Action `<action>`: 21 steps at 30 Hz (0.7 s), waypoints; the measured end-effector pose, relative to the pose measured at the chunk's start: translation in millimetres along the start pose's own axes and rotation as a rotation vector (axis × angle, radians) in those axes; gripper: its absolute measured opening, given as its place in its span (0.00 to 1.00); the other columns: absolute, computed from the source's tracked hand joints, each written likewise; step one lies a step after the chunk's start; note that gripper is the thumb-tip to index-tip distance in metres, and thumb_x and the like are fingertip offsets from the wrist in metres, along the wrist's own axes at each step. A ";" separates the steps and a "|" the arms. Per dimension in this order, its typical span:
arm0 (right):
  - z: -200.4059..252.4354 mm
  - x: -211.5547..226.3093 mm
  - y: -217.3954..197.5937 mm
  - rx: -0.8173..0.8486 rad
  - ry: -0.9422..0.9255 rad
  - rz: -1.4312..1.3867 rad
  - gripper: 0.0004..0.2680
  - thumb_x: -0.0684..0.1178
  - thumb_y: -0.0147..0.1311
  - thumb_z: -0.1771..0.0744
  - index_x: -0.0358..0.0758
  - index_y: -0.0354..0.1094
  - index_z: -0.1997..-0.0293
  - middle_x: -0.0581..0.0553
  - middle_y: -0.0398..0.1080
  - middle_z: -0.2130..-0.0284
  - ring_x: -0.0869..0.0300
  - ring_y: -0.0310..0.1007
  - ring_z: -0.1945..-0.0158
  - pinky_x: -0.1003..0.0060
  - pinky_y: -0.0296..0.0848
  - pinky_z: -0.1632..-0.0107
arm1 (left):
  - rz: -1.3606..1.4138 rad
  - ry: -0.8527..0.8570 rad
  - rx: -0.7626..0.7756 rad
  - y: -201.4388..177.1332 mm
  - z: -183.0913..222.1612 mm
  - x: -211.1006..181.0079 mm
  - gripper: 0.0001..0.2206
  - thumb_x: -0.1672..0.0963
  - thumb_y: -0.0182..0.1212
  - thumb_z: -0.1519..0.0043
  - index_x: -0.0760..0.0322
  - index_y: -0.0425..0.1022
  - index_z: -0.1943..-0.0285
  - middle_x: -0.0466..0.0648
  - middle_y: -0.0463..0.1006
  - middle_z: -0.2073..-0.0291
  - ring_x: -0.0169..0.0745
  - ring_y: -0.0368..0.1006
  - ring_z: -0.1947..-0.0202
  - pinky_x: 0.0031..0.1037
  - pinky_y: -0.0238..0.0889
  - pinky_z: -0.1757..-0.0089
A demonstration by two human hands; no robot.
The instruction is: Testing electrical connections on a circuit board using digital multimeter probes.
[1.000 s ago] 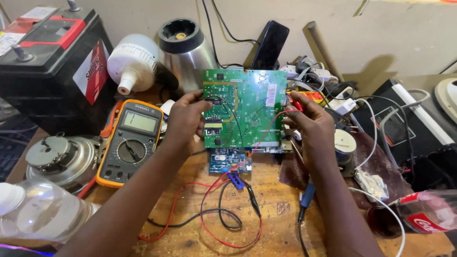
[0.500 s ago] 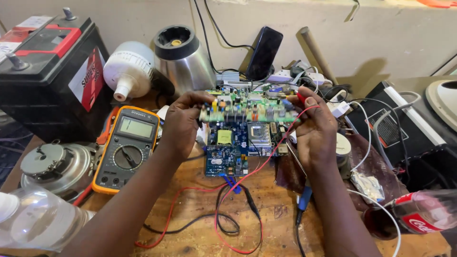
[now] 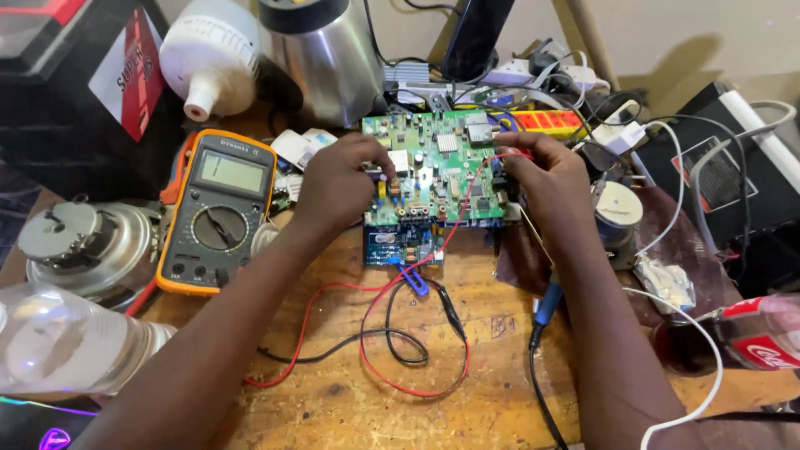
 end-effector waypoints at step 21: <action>54.2 65.2 66.1 0.556 -0.789 0.545 0.13 0.40 0.71 0.40 0.35 0.80 0.52 0.34 0.80 0.51 0.33 0.77 0.45 0.41 0.73 0.47 | -0.578 0.068 0.080 -2.9 -0.9 4.8 0.02 0.63 0.65 0.38 0.70 0.82 0.63 0.56 0.78 0.74 0.59 0.81 0.75 0.39 0.77 0.66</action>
Point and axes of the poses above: each hand's wrist, its own z-axis away from the middle knuckle, its own y-axis out of the palm, x = y × z, the point moved 8 cm from there along -z, towards the middle knuckle
